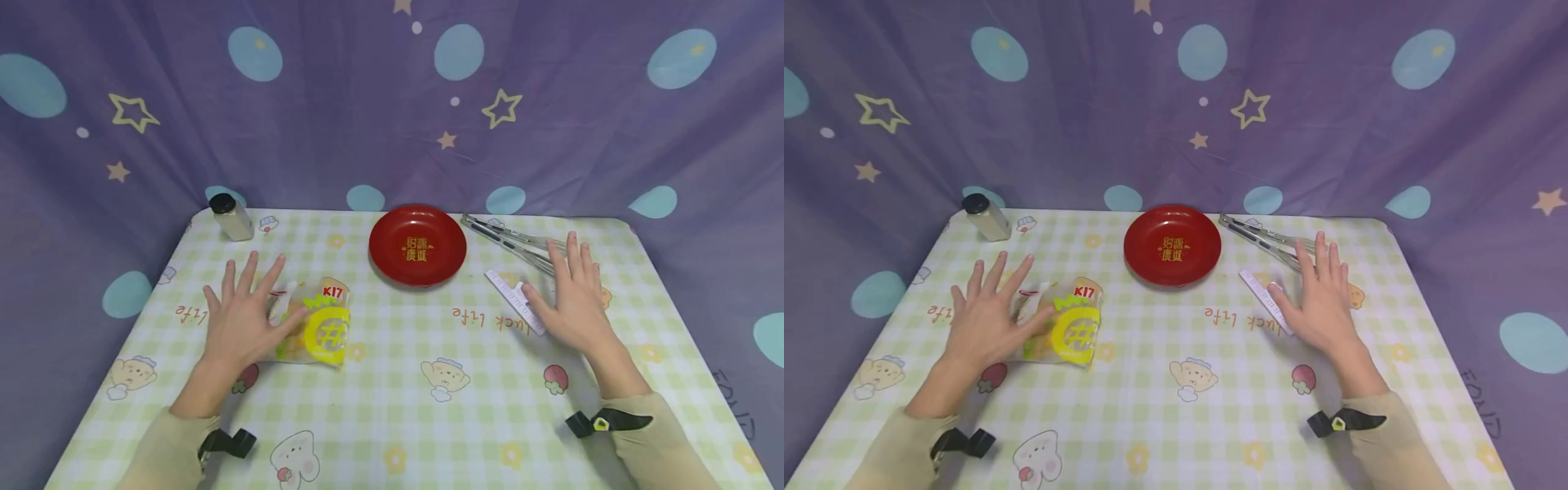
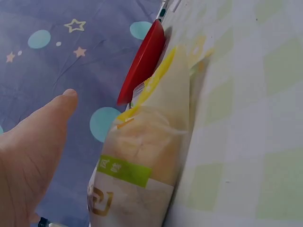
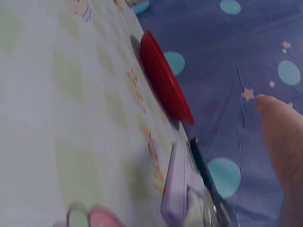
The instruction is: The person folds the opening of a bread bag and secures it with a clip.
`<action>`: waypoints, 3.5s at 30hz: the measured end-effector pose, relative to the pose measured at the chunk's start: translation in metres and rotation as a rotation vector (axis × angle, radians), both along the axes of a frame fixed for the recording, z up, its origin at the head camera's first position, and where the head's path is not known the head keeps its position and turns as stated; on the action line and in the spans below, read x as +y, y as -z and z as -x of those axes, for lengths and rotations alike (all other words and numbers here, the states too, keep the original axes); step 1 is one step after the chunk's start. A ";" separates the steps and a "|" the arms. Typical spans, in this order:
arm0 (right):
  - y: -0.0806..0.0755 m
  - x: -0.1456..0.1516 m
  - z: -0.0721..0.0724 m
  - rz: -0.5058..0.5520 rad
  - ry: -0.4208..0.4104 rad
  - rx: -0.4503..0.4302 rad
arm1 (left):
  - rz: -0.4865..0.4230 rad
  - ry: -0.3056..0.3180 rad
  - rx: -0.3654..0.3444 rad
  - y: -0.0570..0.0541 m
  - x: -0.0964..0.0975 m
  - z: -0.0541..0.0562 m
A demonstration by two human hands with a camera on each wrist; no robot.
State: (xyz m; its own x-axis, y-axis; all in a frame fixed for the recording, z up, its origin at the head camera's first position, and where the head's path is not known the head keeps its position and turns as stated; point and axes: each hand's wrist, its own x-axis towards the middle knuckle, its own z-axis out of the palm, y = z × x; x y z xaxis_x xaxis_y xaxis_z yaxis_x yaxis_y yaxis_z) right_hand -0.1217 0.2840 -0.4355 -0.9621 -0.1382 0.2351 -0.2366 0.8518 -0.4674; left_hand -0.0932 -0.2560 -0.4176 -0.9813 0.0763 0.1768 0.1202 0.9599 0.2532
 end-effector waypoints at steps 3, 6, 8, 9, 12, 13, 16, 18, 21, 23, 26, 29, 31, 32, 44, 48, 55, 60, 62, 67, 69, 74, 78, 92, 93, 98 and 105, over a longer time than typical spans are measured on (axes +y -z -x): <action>-0.003 -0.013 0.002 -0.002 -0.036 0.014 | 0.004 0.007 -0.001 -0.001 0.003 0.001; -0.006 -0.026 0.002 0.003 -0.070 0.028 | 0.006 0.014 0.001 -0.002 0.006 0.002; -0.007 -0.035 0.003 0.009 -0.090 0.032 | 0.004 0.025 0.004 -0.002 0.008 0.003; -0.008 -0.040 0.004 0.014 -0.100 0.035 | 0.000 0.032 0.004 -0.002 0.009 0.004; -0.009 -0.055 0.005 0.043 -0.126 0.031 | -0.015 0.056 0.009 -0.002 0.013 0.007; -0.009 -0.060 0.005 0.058 -0.136 0.031 | -0.022 0.066 0.015 -0.002 0.014 0.008; -0.010 -0.078 0.005 0.104 -0.167 0.022 | -0.050 0.106 0.039 -0.003 0.017 0.012; -0.011 -0.091 0.006 0.125 -0.193 0.020 | -0.086 0.139 0.059 -0.003 0.019 0.015; -0.011 -0.112 0.006 0.158 -0.236 0.015 | -0.151 0.189 0.059 -0.003 0.023 0.020; -0.011 -0.127 0.006 0.178 -0.262 0.007 | -0.185 0.216 0.040 -0.004 0.025 0.025; -0.011 -0.148 0.004 0.208 -0.307 -0.021 | -0.197 0.231 -0.024 -0.004 0.027 0.031; -0.009 -0.168 0.003 0.213 -0.360 -0.055 | -0.181 0.227 -0.094 -0.002 0.028 0.038; -0.007 -0.180 0.002 0.213 -0.393 -0.079 | -0.171 0.229 -0.132 0.000 0.028 0.042; -0.006 -0.186 0.002 0.216 -0.407 -0.090 | -0.163 0.235 -0.144 0.001 0.028 0.044; 0.011 -0.248 0.005 0.397 -0.463 -0.444 | -0.130 0.288 -0.227 0.011 0.028 0.067; 0.016 -0.264 0.010 0.439 -0.429 -0.498 | -0.158 0.264 -0.250 0.014 0.025 0.072; 0.029 -0.285 0.013 0.441 -0.325 -0.422 | -0.207 0.257 -0.250 0.017 0.023 0.077; 0.035 -0.295 0.013 0.420 -0.305 -0.377 | -0.198 0.258 -0.221 0.022 0.022 0.078; 0.034 -0.296 0.012 0.419 -0.304 -0.370 | -0.190 0.254 -0.214 0.023 0.021 0.077; 0.032 -0.296 0.012 0.421 -0.306 -0.376 | -0.200 0.266 -0.206 0.023 0.019 0.078; 0.033 -0.296 0.012 0.419 -0.306 -0.382 | -0.210 0.273 -0.204 0.024 0.018 0.079; 0.035 -0.295 0.014 0.431 -0.310 -0.385 | -0.244 0.278 -0.205 0.025 0.015 0.080; 0.036 -0.294 0.015 0.436 -0.334 -0.374 | -0.282 0.279 -0.214 0.025 0.014 0.079; 0.038 -0.290 0.018 0.395 -0.442 -0.353 | -0.389 0.287 -0.202 0.026 0.011 0.078; 0.039 -0.290 0.018 0.403 -0.447 -0.345 | -0.391 0.285 -0.204 0.026 0.011 0.078; 0.039 -0.289 0.016 0.424 -0.466 -0.298 | -0.384 0.270 -0.220 0.027 0.012 0.077; 0.041 -0.289 0.016 0.421 -0.462 -0.256 | -0.389 0.234 -0.229 0.028 0.015 0.078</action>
